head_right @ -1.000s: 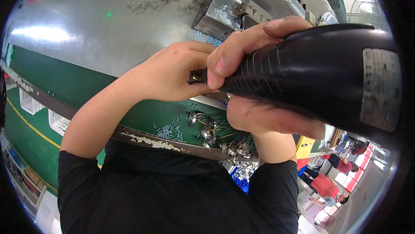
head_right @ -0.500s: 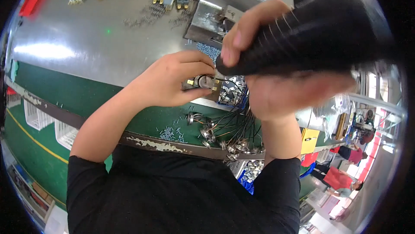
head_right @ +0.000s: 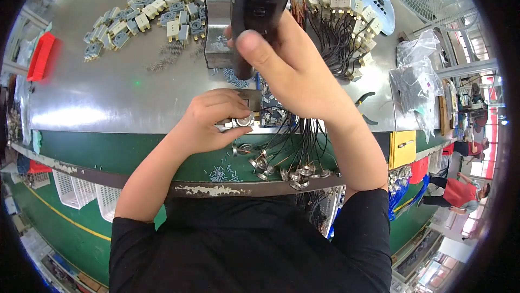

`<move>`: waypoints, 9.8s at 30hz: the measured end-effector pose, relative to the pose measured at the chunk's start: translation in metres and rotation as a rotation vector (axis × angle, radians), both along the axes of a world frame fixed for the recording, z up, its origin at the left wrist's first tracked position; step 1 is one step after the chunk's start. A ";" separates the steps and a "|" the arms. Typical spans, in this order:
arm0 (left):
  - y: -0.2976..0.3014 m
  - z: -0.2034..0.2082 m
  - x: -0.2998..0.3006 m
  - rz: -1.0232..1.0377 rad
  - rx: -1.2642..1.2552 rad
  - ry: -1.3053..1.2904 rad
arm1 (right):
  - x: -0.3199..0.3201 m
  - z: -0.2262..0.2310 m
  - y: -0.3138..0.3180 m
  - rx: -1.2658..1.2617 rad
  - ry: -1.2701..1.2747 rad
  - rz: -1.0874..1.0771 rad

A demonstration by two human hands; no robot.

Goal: Assemble small mechanical or electronic components on a production line using an electric screwdriver.

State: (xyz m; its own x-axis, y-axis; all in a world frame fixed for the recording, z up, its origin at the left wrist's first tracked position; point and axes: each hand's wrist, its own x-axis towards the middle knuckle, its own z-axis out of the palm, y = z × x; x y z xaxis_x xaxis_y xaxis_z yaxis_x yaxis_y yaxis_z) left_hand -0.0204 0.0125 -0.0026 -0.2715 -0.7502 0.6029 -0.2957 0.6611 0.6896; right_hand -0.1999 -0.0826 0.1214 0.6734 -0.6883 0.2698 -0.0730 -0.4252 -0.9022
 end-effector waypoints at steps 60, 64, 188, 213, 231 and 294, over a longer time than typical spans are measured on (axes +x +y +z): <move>0.027 0.005 -0.025 -0.049 -0.128 0.048 | -0.130 -0.038 -0.093 -0.826 0.294 -1.130; 0.029 0.007 -0.023 -0.027 -0.135 0.054 | -0.124 -0.052 -0.025 -0.565 0.543 -0.401; 0.011 0.049 0.023 -0.414 0.886 0.813 | -0.028 -0.017 0.019 -0.305 0.164 0.123; 0.005 0.012 0.015 -0.284 0.463 0.619 | -0.022 -0.028 0.036 -0.385 0.096 0.022; 0.014 0.033 0.013 0.238 -0.127 0.100 | -0.030 -0.033 0.058 -0.133 0.152 -0.074; 0.011 0.030 -0.009 -0.169 0.756 0.768 | -0.041 -0.026 0.041 0.276 0.228 -0.007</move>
State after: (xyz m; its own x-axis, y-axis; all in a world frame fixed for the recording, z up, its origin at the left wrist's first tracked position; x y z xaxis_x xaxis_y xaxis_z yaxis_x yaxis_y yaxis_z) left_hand -0.0298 0.0233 0.0278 -0.1542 -0.9866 0.0537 0.4420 -0.0202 0.8968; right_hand -0.2413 -0.0413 0.0949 0.6897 -0.7192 -0.0835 -0.2882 -0.1669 -0.9429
